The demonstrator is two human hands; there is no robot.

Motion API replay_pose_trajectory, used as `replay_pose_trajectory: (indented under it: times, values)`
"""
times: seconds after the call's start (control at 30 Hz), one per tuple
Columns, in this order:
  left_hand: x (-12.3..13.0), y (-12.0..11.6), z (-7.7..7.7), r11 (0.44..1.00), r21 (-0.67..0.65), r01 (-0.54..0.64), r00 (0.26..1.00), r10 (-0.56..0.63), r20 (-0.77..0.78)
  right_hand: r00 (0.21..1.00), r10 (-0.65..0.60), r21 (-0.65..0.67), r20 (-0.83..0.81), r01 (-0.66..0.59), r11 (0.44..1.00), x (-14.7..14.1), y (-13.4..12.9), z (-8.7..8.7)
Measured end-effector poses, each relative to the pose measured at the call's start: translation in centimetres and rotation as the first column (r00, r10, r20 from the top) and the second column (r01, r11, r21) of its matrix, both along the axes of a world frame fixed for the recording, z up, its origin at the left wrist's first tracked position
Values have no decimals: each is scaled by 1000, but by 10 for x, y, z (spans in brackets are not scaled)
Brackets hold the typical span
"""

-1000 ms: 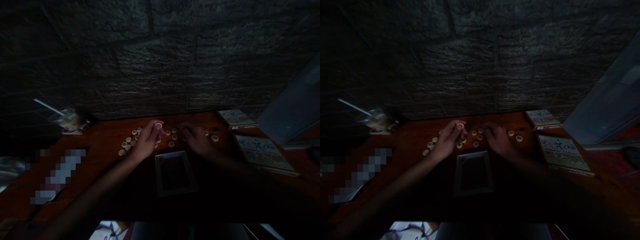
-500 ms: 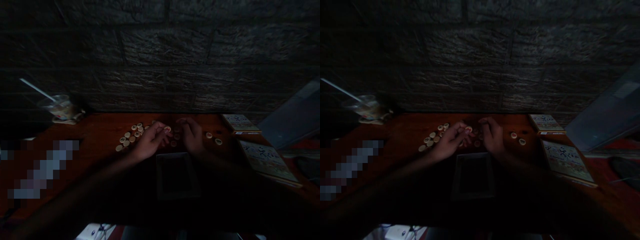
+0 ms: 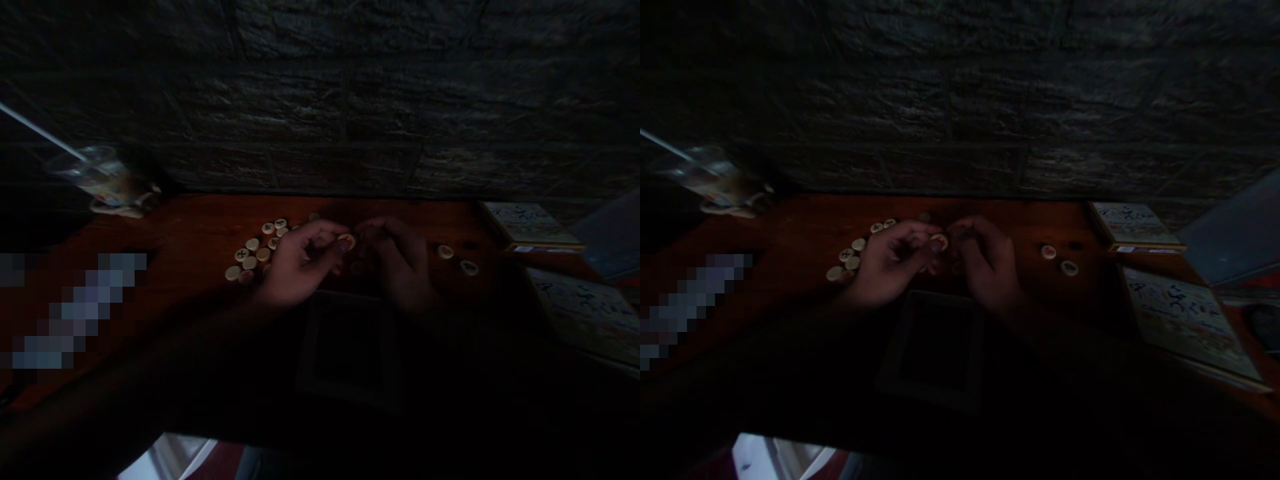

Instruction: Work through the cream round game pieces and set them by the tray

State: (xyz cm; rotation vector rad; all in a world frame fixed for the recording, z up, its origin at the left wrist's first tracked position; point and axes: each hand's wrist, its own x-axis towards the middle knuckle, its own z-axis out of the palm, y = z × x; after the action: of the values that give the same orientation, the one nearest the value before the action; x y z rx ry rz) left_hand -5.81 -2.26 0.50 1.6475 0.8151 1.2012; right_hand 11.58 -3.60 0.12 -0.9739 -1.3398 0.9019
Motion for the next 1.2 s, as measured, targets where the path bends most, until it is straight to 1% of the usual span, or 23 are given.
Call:
replay_pose_trajectory:
  times: [0.1, 0.17, 0.27, 0.4, 0.6, 0.67, 0.73, 0.83, 0.9, 1.07, 1.2]
  values:
    - [2, -1, -1, 982, -173, 79, 995, -67, 74, 1000, 7, 1, -17, -7, 1000, 1, 3, -1]
    - [2, 0, -1, 968, -237, 83, 994, -63, 92, 998, 58, -16, -7, -58, 998, 2, 6, -3]
    - [0, 1, -1, 959, -274, 77, 993, -48, 111, 989, 138, -37, 45, -136, 990, 2, 8, -5]
    - [-3, 3, -1, 954, -291, 73, 991, -37, 128, 989, 115, -72, 95, -108, 991, 2, 9, -4]
    - [-2, 2, 0, 944, -330, 28, 991, 17, 132, 993, 112, -254, 26, -102, 962, 1, 7, 2]
    - [-1, 2, 0, 947, -318, 44, 992, -4, 124, 995, 102, -254, 18, -94, 963, 1, 7, 2]
    - [-1, 3, -2, 959, -277, 61, 993, -30, 113, 996, 92, -229, 0, -89, 969, 2, 7, 0]
    - [-2, 4, -5, 977, -201, 66, 995, -49, 90, 993, 116, -197, -10, -116, 974, 2, 8, -3]
    - [-3, 5, -8, 982, -175, 65, 995, -52, 82, 990, 139, -184, 5, -136, 974, 3, 10, -4]
    - [-4, 7, -12, 986, -146, 84, 994, -73, 81, 982, 187, -235, -4, -183, 955, 3, 11, 1]
    - [-4, 8, -10, 985, -145, 94, 993, -83, 81, 980, 195, -237, -22, -195, 952, 3, 10, 3]
